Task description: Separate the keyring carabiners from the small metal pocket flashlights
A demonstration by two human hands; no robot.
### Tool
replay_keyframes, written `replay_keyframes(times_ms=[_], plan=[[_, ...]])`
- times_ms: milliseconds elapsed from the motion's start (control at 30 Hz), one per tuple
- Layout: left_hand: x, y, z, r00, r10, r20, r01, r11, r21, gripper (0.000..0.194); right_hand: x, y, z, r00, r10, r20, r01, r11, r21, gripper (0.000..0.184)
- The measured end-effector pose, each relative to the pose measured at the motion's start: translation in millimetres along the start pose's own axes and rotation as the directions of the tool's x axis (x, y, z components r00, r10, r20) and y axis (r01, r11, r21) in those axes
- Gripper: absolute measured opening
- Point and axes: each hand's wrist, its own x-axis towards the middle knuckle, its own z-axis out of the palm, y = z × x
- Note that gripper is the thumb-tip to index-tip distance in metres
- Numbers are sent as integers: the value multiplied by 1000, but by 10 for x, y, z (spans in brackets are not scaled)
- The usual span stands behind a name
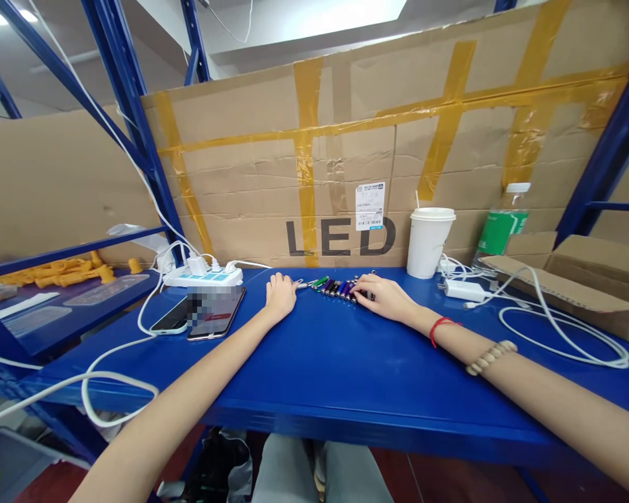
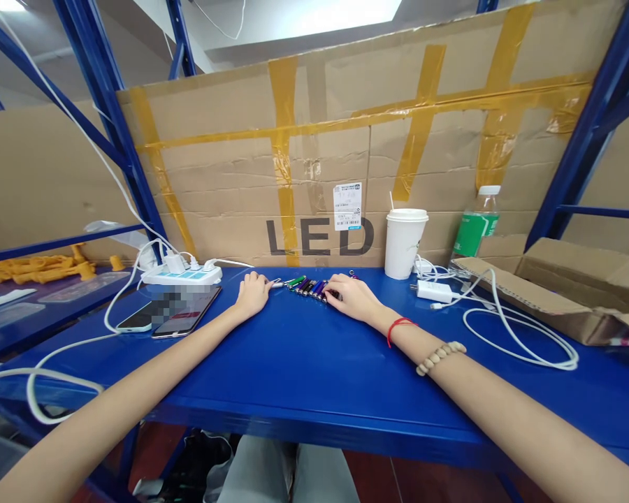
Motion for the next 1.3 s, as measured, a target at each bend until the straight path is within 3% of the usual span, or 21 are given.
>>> replay_keyframes(times_ms=[200,400,500,600,800,900,1000,1133,1300], plan=[[-41,51,-86,989,-4,-147,3,1000,-7,35,7,-2,2,1000,7,-4,-7,1000,-18,23],[-144,197,-231,932,213,-294,-234,971,-37,31,38,-170,-59,991,97,-87,-92,994,56,30],[-218,292,-258,881,376,-286,-398,917,-21,29,71,-332,-64,989,122,-88,-104,977,189,38],[-264,345,-250,831,491,-262,-511,859,-11,27,102,-460,-41,984,142,-107,-103,946,307,33],[-242,322,-210,869,413,-273,-456,883,-116,27,122,-476,-32,986,163,29,-159,886,435,28],[-220,306,-207,909,334,-248,-380,910,-167,30,121,-424,-24,979,201,-21,-172,884,434,31],[-214,298,-218,927,335,-171,-364,914,-179,33,120,-389,0,976,200,-83,-153,910,385,34],[-222,287,-241,904,409,-123,-425,892,-153,39,118,-364,28,979,163,-123,-113,934,338,35],[-230,290,-246,829,550,-98,-556,830,-50,41,122,-344,48,976,177,-128,-123,929,349,33]])
